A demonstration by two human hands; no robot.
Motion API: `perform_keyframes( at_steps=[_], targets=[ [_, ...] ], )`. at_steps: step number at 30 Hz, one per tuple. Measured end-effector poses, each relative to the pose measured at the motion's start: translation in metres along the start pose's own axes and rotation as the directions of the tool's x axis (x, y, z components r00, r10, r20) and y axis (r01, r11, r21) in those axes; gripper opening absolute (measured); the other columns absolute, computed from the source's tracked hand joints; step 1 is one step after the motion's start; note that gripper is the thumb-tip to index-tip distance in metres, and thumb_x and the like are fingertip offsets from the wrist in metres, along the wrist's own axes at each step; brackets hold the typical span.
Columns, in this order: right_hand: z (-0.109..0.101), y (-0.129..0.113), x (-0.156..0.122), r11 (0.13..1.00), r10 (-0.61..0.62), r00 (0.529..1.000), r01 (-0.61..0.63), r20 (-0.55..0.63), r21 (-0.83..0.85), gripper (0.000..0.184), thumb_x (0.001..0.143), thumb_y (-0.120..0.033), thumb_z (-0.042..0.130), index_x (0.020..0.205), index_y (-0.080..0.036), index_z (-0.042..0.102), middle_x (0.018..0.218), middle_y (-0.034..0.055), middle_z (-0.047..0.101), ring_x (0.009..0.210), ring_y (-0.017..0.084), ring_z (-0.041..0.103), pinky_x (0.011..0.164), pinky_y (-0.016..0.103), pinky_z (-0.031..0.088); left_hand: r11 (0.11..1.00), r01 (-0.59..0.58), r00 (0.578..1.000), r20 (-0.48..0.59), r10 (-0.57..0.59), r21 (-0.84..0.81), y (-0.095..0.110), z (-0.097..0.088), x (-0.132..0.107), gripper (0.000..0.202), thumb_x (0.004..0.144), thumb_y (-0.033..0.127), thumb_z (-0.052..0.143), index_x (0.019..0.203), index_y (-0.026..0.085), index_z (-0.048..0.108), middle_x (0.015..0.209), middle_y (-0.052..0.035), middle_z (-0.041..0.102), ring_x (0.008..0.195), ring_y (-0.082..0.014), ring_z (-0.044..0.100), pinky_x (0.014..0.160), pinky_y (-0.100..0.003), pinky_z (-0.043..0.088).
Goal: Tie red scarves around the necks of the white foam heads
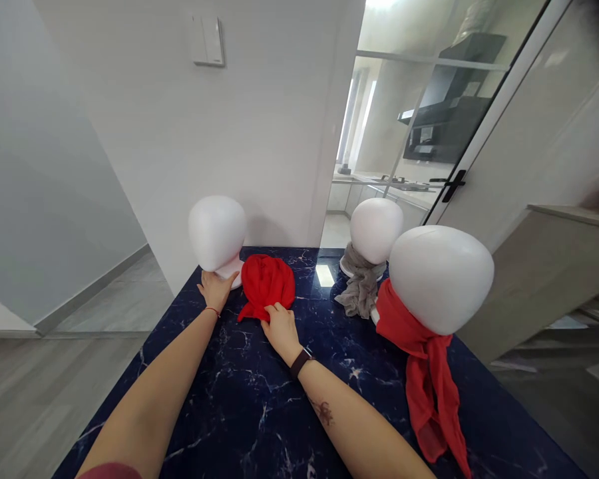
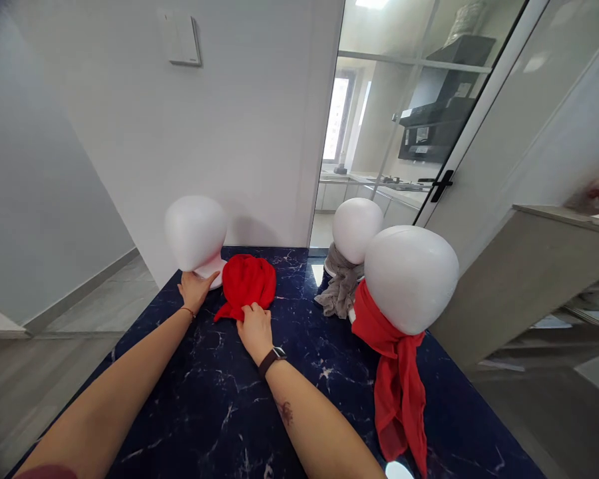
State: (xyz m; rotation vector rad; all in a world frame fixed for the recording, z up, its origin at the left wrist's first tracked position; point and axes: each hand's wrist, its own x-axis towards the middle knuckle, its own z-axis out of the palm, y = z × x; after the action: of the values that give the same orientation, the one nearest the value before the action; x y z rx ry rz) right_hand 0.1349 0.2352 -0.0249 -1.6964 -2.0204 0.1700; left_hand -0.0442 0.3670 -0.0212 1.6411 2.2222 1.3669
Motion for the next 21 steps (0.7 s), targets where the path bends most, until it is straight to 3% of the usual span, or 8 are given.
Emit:
perform_keyframes(
  at_steps=[6, 12, 16, 21],
  targets=[
    [0.002, 0.002, 0.000, 1.000, -0.012, 1.000, 0.012, 0.002, 0.000, 0.021, 0.086, -0.025, 0.051, 0.104, -0.020, 0.059, 0.099, 0.0057, 0.059, 0.094, 0.020, 0.056, 0.081, 0.032, 0.040, 0.996, 0.084, 0.995, -0.044, -0.085, -0.016, -0.001, 0.002, 0.004, 0.079, 0.057, 0.061, 0.069, 0.113, 0.008, 0.052, 0.117, -0.0209, 0.055, 0.117, -0.0365, 0.047, 0.097, -0.050, 0.036],
    [0.004, 0.004, 0.000, 1.000, 0.013, 0.999, -0.013, -0.033, 0.004, 0.021, 0.085, -0.023, 0.052, 0.104, -0.022, 0.059, 0.106, 0.0058, 0.054, 0.091, 0.020, 0.056, 0.081, 0.033, 0.042, 0.993, 0.092, 0.986, -0.136, -0.100, -0.070, 0.001, -0.011, -0.006, 0.075, 0.058, 0.054, 0.070, 0.115, 0.008, 0.052, 0.118, -0.0195, 0.054, 0.120, -0.0352, 0.043, 0.099, -0.047, 0.036],
    [0.003, 0.002, -0.003, 1.000, 0.005, 0.998, -0.007, -0.062, -0.018, 0.023, 0.087, -0.020, 0.048, 0.108, -0.020, 0.055, 0.127, 0.0090, 0.044, 0.099, 0.020, 0.055, 0.083, 0.034, 0.042, 0.991, 0.038, 0.982, -0.176, -0.060, -0.128, 0.006, -0.034, -0.034, 0.073, 0.060, 0.053, 0.070, 0.115, 0.008, 0.054, 0.119, -0.0180, 0.056, 0.122, -0.0340, 0.042, 0.102, -0.046, 0.035],
    [-0.007, -0.009, -0.011, 0.988, -0.027, 1.000, 0.027, -0.002, -0.154, 0.027, 0.091, -0.021, 0.041, 0.117, -0.020, 0.048, 0.117, 0.0093, 0.051, 0.104, 0.021, 0.051, 0.084, 0.033, 0.040, 0.974, -0.050, 0.987, -0.158, 0.014, -0.222, 0.012, -0.074, -0.100, 0.064, 0.064, 0.053, 0.067, 0.111, 0.010, 0.057, 0.114, -0.0154, 0.063, 0.115, -0.0301, 0.052, 0.101, -0.047, 0.038]
  ],
)
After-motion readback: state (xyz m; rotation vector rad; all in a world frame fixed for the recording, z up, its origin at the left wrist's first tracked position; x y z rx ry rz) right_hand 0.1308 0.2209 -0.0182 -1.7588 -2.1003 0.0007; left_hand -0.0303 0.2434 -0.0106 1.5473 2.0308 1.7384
